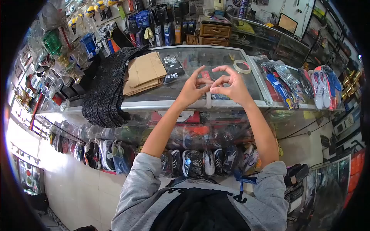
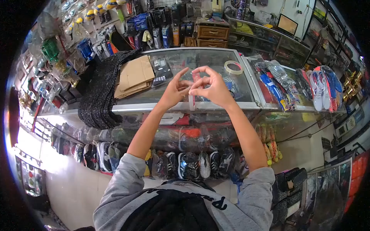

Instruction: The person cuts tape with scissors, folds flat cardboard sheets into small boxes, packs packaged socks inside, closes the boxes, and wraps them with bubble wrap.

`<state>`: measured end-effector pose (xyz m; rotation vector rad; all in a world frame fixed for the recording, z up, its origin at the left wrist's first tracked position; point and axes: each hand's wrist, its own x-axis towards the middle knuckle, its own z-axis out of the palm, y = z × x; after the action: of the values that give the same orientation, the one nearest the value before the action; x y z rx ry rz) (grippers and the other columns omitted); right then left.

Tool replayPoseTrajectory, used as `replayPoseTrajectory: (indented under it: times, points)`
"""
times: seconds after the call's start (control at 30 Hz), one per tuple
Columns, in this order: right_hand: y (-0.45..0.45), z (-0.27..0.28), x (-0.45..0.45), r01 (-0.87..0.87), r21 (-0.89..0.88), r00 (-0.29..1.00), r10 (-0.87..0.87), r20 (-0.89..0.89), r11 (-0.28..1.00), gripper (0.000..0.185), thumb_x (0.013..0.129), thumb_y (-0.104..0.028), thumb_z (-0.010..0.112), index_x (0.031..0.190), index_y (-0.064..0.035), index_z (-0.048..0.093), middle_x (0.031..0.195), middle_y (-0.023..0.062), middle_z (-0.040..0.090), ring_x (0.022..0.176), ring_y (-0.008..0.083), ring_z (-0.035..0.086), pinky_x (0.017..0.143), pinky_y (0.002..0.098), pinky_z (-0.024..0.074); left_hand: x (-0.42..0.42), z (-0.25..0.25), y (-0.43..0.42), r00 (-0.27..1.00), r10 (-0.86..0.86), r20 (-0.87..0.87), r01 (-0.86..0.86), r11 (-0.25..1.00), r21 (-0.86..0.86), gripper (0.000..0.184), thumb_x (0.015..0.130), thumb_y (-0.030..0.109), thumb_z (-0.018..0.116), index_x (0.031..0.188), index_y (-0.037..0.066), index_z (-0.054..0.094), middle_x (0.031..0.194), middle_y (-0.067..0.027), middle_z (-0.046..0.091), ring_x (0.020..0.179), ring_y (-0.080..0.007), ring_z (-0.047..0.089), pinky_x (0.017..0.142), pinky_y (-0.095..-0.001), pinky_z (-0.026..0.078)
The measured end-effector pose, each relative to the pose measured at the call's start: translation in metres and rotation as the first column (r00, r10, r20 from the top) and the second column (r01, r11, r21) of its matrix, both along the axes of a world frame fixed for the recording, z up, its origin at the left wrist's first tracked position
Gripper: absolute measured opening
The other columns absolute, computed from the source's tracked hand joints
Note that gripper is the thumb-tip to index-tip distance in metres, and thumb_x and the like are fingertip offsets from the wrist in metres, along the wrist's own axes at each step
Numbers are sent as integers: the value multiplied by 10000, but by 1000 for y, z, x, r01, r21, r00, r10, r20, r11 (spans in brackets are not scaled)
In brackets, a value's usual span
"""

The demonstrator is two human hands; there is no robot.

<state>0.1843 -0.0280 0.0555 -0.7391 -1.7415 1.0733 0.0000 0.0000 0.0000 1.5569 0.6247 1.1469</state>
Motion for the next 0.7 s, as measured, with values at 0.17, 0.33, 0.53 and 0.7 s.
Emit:
replayPoseTrajectory:
  times: [0.17, 0.33, 0.53, 0.7]
  points:
    - [6, -10, -6, 191, 196, 963, -222, 155, 962, 443, 689, -81, 770, 1071, -49, 548, 773, 2, 681, 668, 67, 465, 646, 227, 402, 3, 2, -1, 996, 37, -77, -32, 997, 65, 761, 825, 20, 661, 1443, 25, 217, 1006, -98, 658, 982, -141, 590, 918, -329, 437]
    - [11, -10, -5, 283, 303, 933, -334, 132, 910, 433, 683, -94, 772, 1052, -40, 554, 875, 21, 677, 644, 87, 425, 621, 240, 400, 4, -2, 0, 998, 33, -55, -28, 996, 80, 748, 832, 53, 658, 1449, 66, 235, 1017, -88, 649, 955, -122, 592, 781, -267, 447]
    - [28, -24, -2, 243, 131, 964, -255, 81, 961, 397, 705, -67, 744, 1052, -51, 553, 853, 19, 690, 635, 85, 463, 608, 244, 406, 5, 2, -5, 984, 58, -166, -44, 995, 92, 730, 835, 82, 669, 1441, 97, 263, 1057, -78, 635, 942, -118, 601, 658, -218, 468]
    - [21, -9, -10, 350, 294, 927, -373, 26, 890, 346, 724, -25, 708, 1031, -56, 551, 761, 4, 691, 611, 83, 498, 614, 242, 396, 4, -1, -2, 986, 31, -163, -1, 983, 181, 676, 816, 92, 701, 1382, 80, 332, 1111, -97, 615, 1051, -160, 568, 780, -291, 494]
